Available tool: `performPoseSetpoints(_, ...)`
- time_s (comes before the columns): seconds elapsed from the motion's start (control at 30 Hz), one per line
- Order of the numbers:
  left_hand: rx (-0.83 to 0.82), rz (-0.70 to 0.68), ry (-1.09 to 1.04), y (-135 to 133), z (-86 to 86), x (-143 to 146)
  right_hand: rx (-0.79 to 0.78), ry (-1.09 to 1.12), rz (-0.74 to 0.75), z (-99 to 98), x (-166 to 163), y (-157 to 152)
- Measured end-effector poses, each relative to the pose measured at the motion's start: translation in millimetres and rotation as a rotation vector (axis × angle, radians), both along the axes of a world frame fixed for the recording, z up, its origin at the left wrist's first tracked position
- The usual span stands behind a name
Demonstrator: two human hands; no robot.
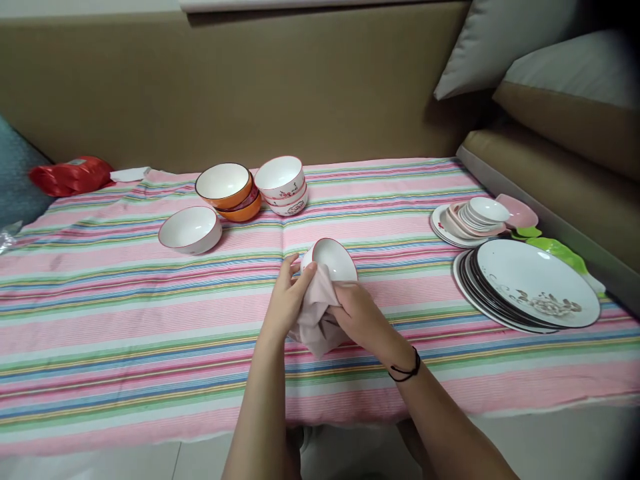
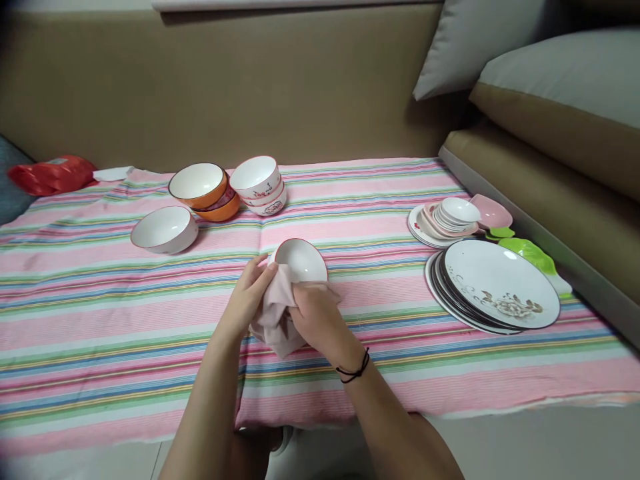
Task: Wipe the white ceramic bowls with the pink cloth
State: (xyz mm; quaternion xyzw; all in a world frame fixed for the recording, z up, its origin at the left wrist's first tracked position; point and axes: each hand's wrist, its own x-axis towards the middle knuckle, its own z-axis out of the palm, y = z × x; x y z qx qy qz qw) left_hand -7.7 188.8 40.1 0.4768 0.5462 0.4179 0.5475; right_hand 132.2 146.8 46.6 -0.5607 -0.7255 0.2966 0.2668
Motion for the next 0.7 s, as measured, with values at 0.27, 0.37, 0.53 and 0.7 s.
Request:
performPoseSetpoints(0.27,0.038,-0.023,0.103,-1,2.0,0,0.048,-0.257,0.016,-13.7,14,4)
performPoseSetpoints(0.37,0.080,-0.010,0.147,-1,3.4,2,0.069,-0.252,0.002,-14.8,16,4)
performPoseSetpoints(0.53,0.109,-0.004,0.182,-1,4.5,2,-0.009,-0.105,-0.001,-4.2,11,2)
performPoseSetpoints(0.7,0.122,-0.043,0.186,-1,5.0,2,0.059,0.007,-0.137,1.1,11,3)
